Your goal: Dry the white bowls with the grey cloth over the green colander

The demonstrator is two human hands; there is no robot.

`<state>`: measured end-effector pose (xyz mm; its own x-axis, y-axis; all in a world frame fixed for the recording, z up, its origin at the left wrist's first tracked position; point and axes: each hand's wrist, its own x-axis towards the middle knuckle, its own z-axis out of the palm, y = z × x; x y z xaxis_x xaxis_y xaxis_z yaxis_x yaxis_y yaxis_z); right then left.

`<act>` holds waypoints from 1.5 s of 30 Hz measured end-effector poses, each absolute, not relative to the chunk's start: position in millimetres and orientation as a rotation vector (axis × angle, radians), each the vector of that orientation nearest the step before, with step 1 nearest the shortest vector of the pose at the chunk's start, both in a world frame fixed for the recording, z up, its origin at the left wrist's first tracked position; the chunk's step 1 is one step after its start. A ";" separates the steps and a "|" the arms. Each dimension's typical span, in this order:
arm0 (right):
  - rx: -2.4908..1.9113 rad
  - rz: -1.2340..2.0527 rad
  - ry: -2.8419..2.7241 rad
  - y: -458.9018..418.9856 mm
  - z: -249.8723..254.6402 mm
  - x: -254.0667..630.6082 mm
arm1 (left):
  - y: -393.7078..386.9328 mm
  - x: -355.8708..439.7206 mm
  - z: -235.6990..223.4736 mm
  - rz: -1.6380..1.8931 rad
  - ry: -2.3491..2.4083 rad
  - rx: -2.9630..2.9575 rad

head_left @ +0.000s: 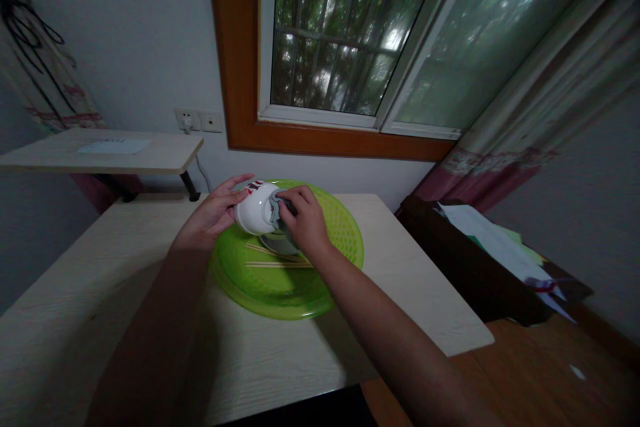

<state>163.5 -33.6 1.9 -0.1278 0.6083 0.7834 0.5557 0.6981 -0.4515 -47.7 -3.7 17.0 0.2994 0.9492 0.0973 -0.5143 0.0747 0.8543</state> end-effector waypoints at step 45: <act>-1.083 0.174 -1.557 -27.5 1.6 171.5 | -2.1 -49.0 17.1 1.331 0.488 0.973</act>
